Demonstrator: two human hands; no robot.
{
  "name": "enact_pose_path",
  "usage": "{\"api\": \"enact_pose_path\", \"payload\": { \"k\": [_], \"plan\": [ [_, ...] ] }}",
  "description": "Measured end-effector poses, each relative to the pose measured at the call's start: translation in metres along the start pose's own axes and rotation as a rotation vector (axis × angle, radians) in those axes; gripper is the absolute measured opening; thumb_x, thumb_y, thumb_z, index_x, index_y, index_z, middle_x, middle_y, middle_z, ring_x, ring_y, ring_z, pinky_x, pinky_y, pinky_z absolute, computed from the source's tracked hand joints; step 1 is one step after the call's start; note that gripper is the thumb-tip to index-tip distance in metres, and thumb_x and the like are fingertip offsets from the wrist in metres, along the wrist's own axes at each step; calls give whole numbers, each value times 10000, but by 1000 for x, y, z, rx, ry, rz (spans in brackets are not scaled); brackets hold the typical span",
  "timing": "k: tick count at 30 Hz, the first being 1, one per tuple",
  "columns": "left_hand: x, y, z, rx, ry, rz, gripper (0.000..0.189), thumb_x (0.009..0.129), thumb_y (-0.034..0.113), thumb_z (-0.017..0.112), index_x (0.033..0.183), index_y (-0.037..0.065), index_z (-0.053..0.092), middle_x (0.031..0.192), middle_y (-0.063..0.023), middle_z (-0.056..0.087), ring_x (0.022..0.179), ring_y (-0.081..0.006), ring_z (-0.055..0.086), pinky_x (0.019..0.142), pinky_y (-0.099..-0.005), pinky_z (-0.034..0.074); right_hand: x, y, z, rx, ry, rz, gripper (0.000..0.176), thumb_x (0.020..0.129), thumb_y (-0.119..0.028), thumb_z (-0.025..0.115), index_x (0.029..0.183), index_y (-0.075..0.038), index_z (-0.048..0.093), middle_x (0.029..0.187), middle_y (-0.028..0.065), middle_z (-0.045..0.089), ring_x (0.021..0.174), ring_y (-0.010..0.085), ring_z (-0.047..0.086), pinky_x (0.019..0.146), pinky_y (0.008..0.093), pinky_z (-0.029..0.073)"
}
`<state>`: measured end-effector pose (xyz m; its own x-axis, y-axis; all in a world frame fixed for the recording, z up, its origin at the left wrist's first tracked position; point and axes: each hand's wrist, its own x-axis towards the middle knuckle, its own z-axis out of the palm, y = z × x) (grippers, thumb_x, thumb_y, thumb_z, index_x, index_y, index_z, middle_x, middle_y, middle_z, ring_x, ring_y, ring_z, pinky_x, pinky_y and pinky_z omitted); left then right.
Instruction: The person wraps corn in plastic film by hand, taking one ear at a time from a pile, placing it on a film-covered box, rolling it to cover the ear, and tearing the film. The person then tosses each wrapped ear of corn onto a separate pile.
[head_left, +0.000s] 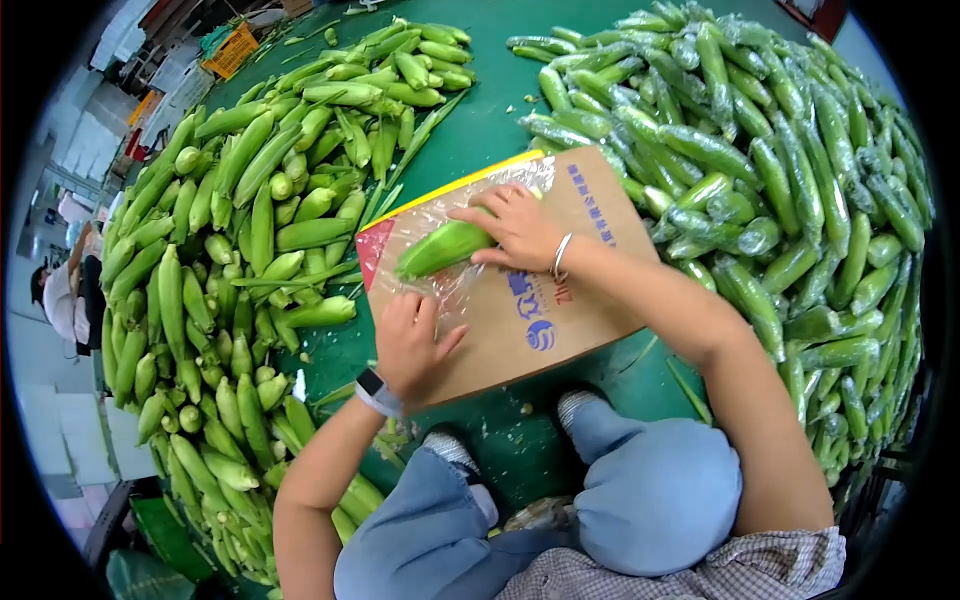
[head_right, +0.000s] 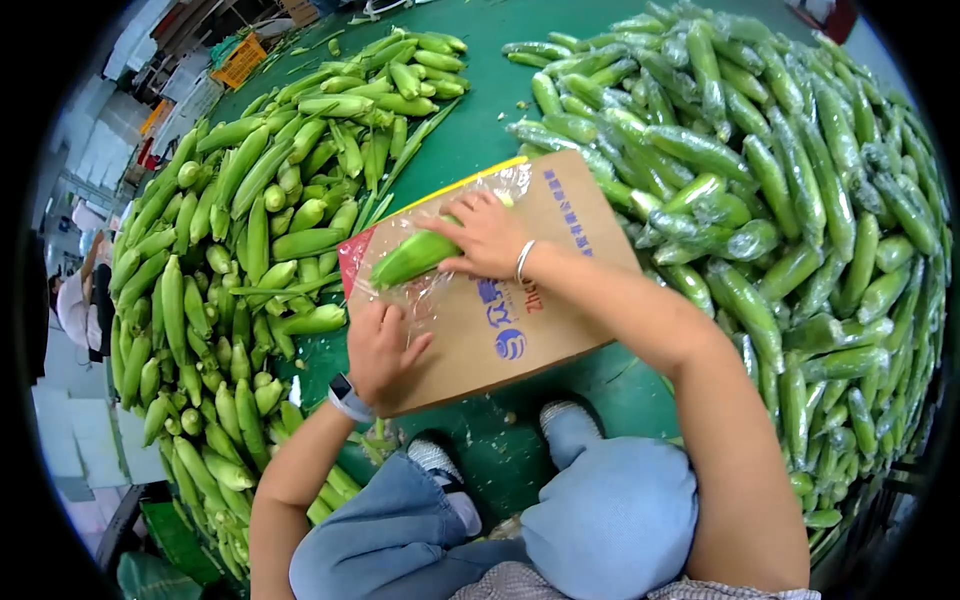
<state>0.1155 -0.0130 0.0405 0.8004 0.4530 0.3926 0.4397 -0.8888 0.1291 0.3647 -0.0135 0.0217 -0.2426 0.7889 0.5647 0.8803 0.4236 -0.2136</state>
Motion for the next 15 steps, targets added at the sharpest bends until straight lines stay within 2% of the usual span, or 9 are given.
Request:
{"api": "enact_pose_path", "payload": {
  "k": [2,4,6,8,9,11,12,14,15],
  "plan": [
    [-21,-4,5,182,-154,-112,244,763,251,582,834,33,497,770,-116,475,731,-290,515,615,-371,433,0,-5,1,-90,-98,-59,473,781,-403,568,1186,-173,485,1048,121,486,960,286,486,846,401,365],
    [-30,-24,9,266,-347,-126,158,794,188,509,822,35,486,767,-118,500,710,-284,534,580,-362,462,9,-4,-8,-97,-318,99,448,809,-436,517,1203,-228,468,1042,125,500,1008,298,471,881,431,345],
    [-42,-23,-3,332,-393,-149,96,794,129,473,819,37,482,757,-118,524,700,-283,564,569,-345,486,5,-1,-12,-27,-323,113,428,818,-437,502,1199,-247,469,1028,127,504,1005,311,467,887,444,339],
    [-51,-19,-29,243,-665,-244,103,814,130,476,803,35,516,814,-130,575,713,-299,590,579,-363,483,-11,-11,-21,-112,-277,34,430,803,-413,532,1182,-213,496,963,115,497,931,286,467,821,399,383],
    [-52,-17,-44,239,-657,-255,103,814,130,476,803,35,516,814,-130,575,713,-299,590,580,-363,483,-21,-15,-23,-165,-216,-48,413,809,-406,523,1180,-228,480,1010,132,507,952,328,476,828,427,387],
    [-52,-10,-86,-248,-725,-412,172,858,141,464,770,22,551,897,-136,609,701,-267,612,596,-361,480,-39,-41,-44,-47,-374,33,427,789,-384,553,1175,-218,483,998,128,507,928,317,472,777,415,406],
    [-54,-11,-102,-631,-786,-562,254,896,163,439,750,-3,564,1047,-143,571,815,-198,589,712,-322,458,-52,-52,-50,-50,-387,-4,445,767,-374,577,1171,-212,487,970,123,504,911,301,473,751,400,407],
    [-53,3,-116,-1182,-495,-628,245,891,200,446,867,-2,583,1090,-156,523,958,-298,509,815,-317,409,-76,-82,-64,-10,-318,-57,460,752,-371,590,1157,-172,502,909,113,491,898,281,471,729,386,404],
    [-49,10,-112,-1196,-491,-635,245,891,200,446,867,-2,583,1090,-156,523,958,-298,509,815,-317,409,-85,-100,-71,56,-379,-38,449,755,-359,589,1151,-162,508,913,113,485,910,288,465,752,402,402]
  ]
}}
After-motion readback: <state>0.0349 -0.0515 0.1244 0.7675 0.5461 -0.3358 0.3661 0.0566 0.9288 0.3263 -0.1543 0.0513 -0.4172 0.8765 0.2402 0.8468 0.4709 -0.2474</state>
